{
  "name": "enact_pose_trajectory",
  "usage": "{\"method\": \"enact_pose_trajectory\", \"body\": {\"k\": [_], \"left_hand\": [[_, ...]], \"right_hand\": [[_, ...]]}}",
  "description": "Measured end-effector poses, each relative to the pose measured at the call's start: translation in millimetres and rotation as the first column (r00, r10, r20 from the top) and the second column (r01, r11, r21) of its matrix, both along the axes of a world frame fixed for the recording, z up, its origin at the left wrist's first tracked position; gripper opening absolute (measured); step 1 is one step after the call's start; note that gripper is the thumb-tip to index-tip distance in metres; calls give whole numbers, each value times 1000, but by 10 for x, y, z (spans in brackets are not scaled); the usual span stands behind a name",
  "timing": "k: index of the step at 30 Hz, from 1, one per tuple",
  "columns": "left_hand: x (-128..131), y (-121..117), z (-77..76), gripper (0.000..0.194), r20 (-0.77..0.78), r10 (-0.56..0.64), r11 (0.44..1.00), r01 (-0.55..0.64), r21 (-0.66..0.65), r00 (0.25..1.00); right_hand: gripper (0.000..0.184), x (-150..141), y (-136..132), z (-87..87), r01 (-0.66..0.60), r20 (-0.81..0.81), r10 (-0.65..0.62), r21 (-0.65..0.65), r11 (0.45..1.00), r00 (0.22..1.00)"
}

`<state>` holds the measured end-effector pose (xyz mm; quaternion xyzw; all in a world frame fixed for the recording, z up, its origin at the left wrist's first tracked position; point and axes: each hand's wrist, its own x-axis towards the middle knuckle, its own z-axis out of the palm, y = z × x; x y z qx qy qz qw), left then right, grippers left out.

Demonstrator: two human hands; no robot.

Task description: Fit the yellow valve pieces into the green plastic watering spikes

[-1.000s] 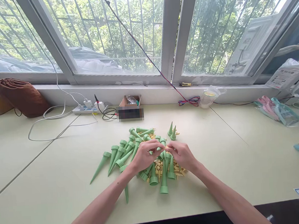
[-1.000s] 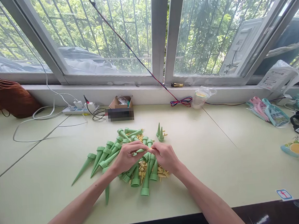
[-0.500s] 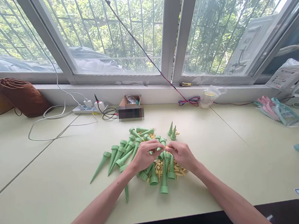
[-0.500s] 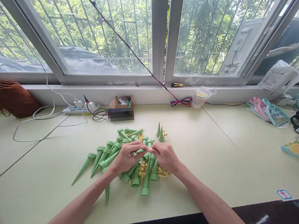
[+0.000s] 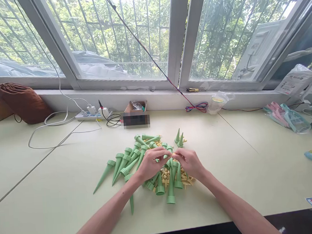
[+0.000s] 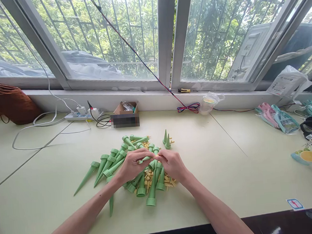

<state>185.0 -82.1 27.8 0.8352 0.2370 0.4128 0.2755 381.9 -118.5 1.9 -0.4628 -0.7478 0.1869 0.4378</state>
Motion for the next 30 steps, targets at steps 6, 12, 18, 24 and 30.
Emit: {"method": "enact_pose_trajectory", "body": {"k": [6, 12, 18, 24, 30], "left_hand": [[28, 5, -33, 13, 54, 64, 998, -65, 21, 997], [35, 27, -70, 18, 163, 211, 977, -205, -54, 964], [36, 31, -143, 24, 161, 160, 985, -149, -82, 974], [35, 8, -113, 23, 85, 204, 977, -208, 42, 975], [41, -20, -115, 26, 39, 199, 962, -203, 182, 979]], "right_hand": [[25, -46, -15, 46, 38, -59, -38, 0, 999, 998], [24, -92, -52, 95, 134, -160, -128, 28, 991, 979], [19, -113, -84, 102, 109, -168, -93, 91, 990, 981], [19, -166, -119, 83, 74, -165, -42, 190, 979, 985], [15, -208, -145, 87, 64, -151, -28, 241, 969, 988]]}}
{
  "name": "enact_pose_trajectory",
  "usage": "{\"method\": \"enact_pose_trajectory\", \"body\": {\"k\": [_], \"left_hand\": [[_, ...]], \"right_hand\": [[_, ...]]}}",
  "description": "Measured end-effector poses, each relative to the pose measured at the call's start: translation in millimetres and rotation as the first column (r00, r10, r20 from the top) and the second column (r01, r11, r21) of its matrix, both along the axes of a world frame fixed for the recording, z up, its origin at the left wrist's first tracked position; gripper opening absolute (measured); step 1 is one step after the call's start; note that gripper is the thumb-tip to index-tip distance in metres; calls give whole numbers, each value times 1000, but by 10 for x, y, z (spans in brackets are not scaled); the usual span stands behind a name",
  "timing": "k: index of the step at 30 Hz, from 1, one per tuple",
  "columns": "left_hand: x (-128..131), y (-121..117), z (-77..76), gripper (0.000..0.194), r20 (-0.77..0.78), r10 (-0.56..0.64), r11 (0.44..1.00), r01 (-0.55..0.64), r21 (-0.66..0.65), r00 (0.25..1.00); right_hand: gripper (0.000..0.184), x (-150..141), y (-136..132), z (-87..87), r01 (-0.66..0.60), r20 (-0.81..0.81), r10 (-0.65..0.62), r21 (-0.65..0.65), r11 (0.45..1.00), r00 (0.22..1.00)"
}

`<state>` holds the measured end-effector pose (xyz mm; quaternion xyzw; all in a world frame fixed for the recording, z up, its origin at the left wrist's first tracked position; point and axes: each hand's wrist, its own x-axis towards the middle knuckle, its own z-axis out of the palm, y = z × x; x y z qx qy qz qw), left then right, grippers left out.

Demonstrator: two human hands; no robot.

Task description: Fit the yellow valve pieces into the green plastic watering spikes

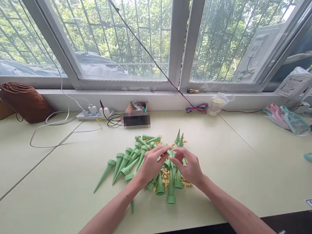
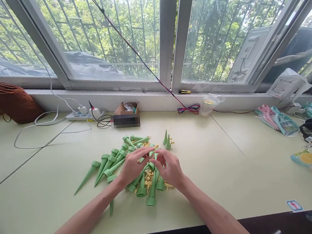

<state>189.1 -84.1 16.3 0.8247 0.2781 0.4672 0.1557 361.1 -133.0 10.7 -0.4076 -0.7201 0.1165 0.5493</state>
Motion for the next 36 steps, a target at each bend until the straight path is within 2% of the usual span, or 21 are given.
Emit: {"method": "enact_pose_trajectory", "body": {"k": [7, 14, 17, 20, 23, 25, 29, 36], "left_hand": [[10, -9, -57, 24, -40, -50, 997, 53, 65, 998], [8, -48, -25, 23, -89, -90, 993, 97, 72, 992], [11, -54, -14, 23, -45, -69, 988, 74, 133, 997], [11, -50, -17, 22, 12, -43, 984, 40, 176, 999], [10, -39, -20, 21, 39, -36, 983, 29, 179, 999], [11, -34, -17, 22, 42, -47, 984, 39, 176, 998], [17, -39, -10, 22, 28, -53, 987, 48, 155, 998], [30, -24, 10, 15, 124, -6, 999, 0, 43, 992]], "right_hand": [[13, -9, 2, -1, -3, 56, 0, 39, 999, 998], [13, 11, 6, 11, 32, 62, -37, 83, 996, 997], [12, 100, 29, 57, 107, 20, -111, 133, 985, 994], [13, 252, 95, 90, 256, -61, -249, 174, 951, 967], [16, 419, 196, 71, 391, -96, -381, 119, 913, 920], [20, 504, 262, 35, 399, -48, -396, 54, 916, 917], [25, 582, 342, -38, 353, 44, -351, -47, 934, 935], [29, 596, 372, -92, 315, 142, -298, -114, 942, 944]]}}
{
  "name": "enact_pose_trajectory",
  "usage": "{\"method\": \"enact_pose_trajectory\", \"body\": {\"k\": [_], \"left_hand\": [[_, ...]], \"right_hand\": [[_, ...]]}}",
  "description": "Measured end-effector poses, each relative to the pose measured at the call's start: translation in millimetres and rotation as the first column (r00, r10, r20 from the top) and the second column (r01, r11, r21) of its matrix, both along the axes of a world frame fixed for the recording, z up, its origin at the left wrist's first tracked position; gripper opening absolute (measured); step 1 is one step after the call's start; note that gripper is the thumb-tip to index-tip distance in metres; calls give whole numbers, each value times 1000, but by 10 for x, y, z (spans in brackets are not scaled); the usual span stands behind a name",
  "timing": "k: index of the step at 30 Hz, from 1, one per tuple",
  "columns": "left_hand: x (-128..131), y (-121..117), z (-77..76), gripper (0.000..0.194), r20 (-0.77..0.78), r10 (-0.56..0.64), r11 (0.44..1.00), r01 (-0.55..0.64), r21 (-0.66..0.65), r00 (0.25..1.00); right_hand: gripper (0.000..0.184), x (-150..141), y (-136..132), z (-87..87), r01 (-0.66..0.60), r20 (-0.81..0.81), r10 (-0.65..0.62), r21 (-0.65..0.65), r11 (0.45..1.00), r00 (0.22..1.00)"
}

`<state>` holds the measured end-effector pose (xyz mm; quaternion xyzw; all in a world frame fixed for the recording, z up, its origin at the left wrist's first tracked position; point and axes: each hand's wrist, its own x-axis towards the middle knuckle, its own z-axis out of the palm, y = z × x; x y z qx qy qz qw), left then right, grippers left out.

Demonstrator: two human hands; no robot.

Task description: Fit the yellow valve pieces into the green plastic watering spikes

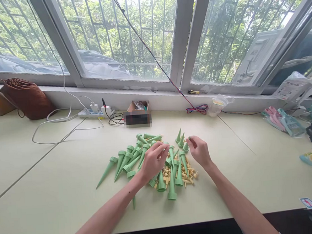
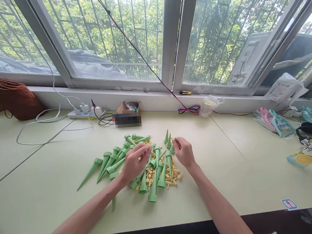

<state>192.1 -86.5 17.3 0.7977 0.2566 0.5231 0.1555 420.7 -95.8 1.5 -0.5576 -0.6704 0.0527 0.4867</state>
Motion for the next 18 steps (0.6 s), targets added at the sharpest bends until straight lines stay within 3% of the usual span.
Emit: {"method": "enact_pose_trajectory", "body": {"k": [13, 18], "left_hand": [[-18, 43, 76, 17, 104, 95, 961, -64, -271, 990], [-18, 54, 77, 21, 119, 130, 940, -85, -330, 984]], "right_hand": [[25, -31, -2, 5, -27, -26, 26, -43, 999, 999], [23, -83, -61, 73, 53, -110, -51, 10, 999, 993]]}}
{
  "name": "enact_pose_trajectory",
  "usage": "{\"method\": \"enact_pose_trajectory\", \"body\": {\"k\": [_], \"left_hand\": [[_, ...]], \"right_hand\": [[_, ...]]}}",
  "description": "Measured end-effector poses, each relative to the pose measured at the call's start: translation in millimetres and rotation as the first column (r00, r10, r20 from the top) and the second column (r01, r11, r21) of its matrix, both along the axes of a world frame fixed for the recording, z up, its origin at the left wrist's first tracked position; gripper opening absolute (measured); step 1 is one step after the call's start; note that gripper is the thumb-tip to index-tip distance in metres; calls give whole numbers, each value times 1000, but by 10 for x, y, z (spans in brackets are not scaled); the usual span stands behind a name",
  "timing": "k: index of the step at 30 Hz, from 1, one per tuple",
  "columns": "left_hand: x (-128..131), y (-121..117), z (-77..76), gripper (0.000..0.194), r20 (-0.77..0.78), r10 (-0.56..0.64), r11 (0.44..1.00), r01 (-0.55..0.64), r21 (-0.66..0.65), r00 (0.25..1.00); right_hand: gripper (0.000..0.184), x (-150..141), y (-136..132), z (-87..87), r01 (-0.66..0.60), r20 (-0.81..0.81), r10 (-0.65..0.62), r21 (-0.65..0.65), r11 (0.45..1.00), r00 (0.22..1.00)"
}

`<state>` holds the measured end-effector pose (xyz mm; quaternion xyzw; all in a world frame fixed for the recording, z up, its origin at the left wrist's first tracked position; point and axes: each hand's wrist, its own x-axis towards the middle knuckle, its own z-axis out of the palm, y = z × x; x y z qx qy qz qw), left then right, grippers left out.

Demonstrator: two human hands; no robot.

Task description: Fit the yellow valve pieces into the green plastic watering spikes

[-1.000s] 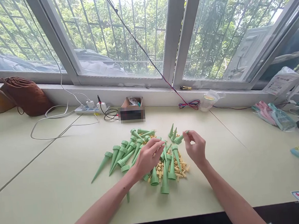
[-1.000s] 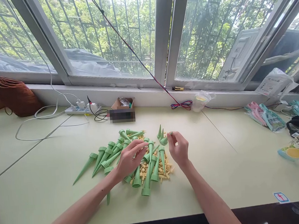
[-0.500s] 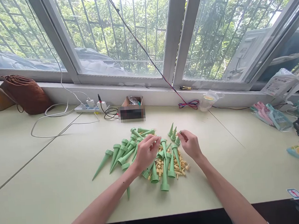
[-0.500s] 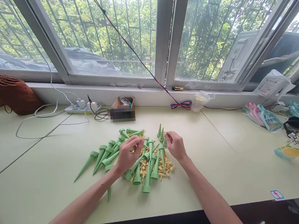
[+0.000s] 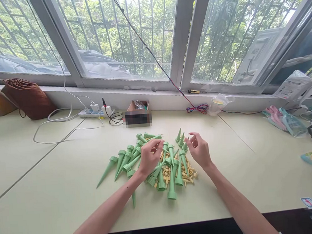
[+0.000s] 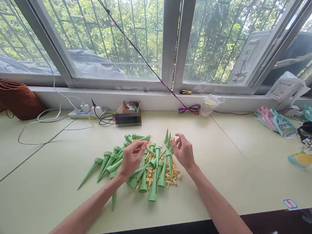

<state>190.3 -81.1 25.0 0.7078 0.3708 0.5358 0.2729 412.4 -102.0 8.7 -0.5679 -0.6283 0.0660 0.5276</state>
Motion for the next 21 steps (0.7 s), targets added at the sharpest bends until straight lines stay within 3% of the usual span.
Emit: {"method": "enact_pose_trajectory", "body": {"k": [4, 7, 10, 12, 15, 21], "left_hand": [[-1, 15, -8, 26, 22, 15, 998, -14, -54, 1000], [-11, 18, -7, 30, 29, 12, 997, -9, -82, 1000], [-21, 16, -1, 35, 33, 1, 996, 2, -93, 999], [-24, 19, -3, 38, 41, -4, 995, 8, -98, 999], [-26, 29, -18, 43, 49, -11, 995, 16, -102, 999], [-24, 40, -44, 44, -30, -1, 999, -1, -53, 1000]], "right_hand": [[17, -96, -88, 40, 119, -93, -104, 184, 976, 990], [6, -227, -158, 21, 38, -58, -24, 250, 968, 998], [10, -388, -211, -15, -200, 92, 189, 128, 971, 978], [13, -469, -233, -30, -284, 172, 279, 2, 959, 945], [14, -505, -244, -31, -309, 251, 333, -130, 942, 909], [10, -423, -232, -16, -281, 294, 335, -212, 936, 895]]}}
